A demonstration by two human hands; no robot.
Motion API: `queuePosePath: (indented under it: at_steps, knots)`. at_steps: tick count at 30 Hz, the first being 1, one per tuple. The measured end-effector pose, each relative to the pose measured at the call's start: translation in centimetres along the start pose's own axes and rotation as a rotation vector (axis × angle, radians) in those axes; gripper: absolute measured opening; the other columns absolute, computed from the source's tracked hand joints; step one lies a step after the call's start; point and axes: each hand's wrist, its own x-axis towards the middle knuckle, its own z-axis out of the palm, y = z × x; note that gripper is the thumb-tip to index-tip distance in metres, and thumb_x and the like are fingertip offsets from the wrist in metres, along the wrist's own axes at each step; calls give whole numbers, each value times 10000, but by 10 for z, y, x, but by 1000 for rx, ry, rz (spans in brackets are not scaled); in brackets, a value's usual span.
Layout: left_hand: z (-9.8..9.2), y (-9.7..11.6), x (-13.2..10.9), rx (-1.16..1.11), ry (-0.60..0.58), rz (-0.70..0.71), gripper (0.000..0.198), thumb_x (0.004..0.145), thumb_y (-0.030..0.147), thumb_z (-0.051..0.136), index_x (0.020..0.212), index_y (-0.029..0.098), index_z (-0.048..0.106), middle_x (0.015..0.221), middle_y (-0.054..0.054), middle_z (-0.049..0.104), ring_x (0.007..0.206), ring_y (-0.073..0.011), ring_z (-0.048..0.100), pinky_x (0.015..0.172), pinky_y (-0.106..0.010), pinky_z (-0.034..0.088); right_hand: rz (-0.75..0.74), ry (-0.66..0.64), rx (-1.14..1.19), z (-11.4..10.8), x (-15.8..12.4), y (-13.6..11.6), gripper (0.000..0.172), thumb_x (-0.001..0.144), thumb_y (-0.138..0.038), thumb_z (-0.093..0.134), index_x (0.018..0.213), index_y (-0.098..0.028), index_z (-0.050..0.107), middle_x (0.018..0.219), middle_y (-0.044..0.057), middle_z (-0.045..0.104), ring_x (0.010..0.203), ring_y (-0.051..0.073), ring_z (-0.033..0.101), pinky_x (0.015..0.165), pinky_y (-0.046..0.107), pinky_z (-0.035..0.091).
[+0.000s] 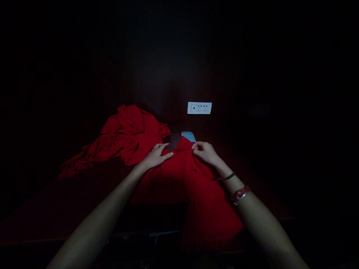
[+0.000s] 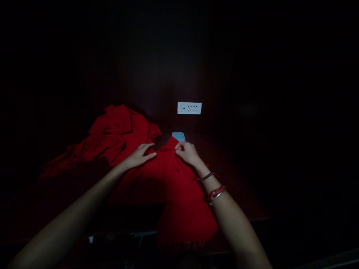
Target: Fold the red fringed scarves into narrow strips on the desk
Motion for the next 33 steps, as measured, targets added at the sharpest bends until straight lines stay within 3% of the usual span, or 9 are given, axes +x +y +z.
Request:
queuePosePath:
  at_steps: [3, 5, 9, 13, 18, 22, 26, 29, 33]
  knots:
    - [1, 13, -9, 27, -285, 125, 892, 520, 404, 625, 1270, 186, 193, 1291, -99, 266, 1147, -262, 274, 900, -338, 275, 177, 337, 351, -13, 6, 7, 202, 656, -234, 402, 786, -157, 537, 632, 1, 544, 538, 106, 477, 521, 222, 374]
    - [1, 19, -11, 55, -349, 146, 831, 542, 307, 612, 1265, 220, 212, 1249, -73, 350, 1099, -256, 353, 874, -334, 309, 217, 373, 354, -19, 7, 12, 221, 658, -246, 405, 801, -152, 545, 664, 13, 546, 573, 119, 491, 559, 247, 393]
    - [-3, 21, -6, 11, -152, 140, 450, 663, 166, 416, 1110, 179, 464, 1066, -48, 533, 955, -190, 489, 843, -292, 342, 5, 35, 75, -20, 0, 13, 410, 625, -309, 532, 1005, -156, 517, 978, 76, 513, 877, 189, 476, 770, 320, 367]
    - [-12, 21, -2, -216, -63, 251, 315, 713, 183, 359, 973, 150, 533, 1002, -30, 560, 926, -160, 495, 836, -275, 351, -218, -226, -46, -1, -11, -1, 792, 552, -292, 637, 1244, -230, 256, 1253, 77, 300, 1108, 224, 310, 889, 362, 276]
    - [-13, 27, -1, -255, -29, 328, 242, 757, 216, 352, 887, 151, 546, 952, -36, 561, 923, -159, 484, 844, -287, 340, -199, -247, 13, 8, -7, -3, 435, 632, -77, 497, 1053, -183, 511, 1017, 54, 547, 958, 181, 474, 847, 323, 326]
    - [-5, 24, 0, -106, 163, 274, 281, 778, 214, 338, 1018, 172, 478, 1005, -43, 523, 944, -155, 462, 855, -311, 329, -25, -163, 482, -15, -1, 4, 406, 601, -84, 517, 989, -202, 533, 945, 12, 583, 861, 155, 530, 791, 306, 389]
    - [4, 19, -1, -24, 209, 221, 360, 793, 281, 350, 1133, 170, 386, 1117, -59, 466, 1014, -159, 425, 889, -308, 298, 148, -13, 1007, -29, 0, 6, 440, 617, -129, 524, 1043, -226, 477, 980, 6, 571, 835, 134, 549, 782, 297, 415]
    - [12, 17, 7, -61, 139, 173, 408, 815, 356, 294, 1170, 160, 347, 1159, -67, 446, 1048, -150, 410, 900, -286, 290, 186, 132, 1186, -31, 2, 10, 377, 628, -140, 512, 1000, -203, 501, 970, 13, 575, 852, 123, 543, 822, 281, 395]
    - [26, 16, 28, -118, -126, 166, 487, 820, 433, 223, 1239, 185, 235, 1243, -48, 365, 1108, -134, 357, 912, -262, 273, 164, 245, 1168, -28, 6, 17, 525, 569, -71, 524, 1073, -194, 442, 929, 16, 586, 835, 125, 548, 821, 293, 396]
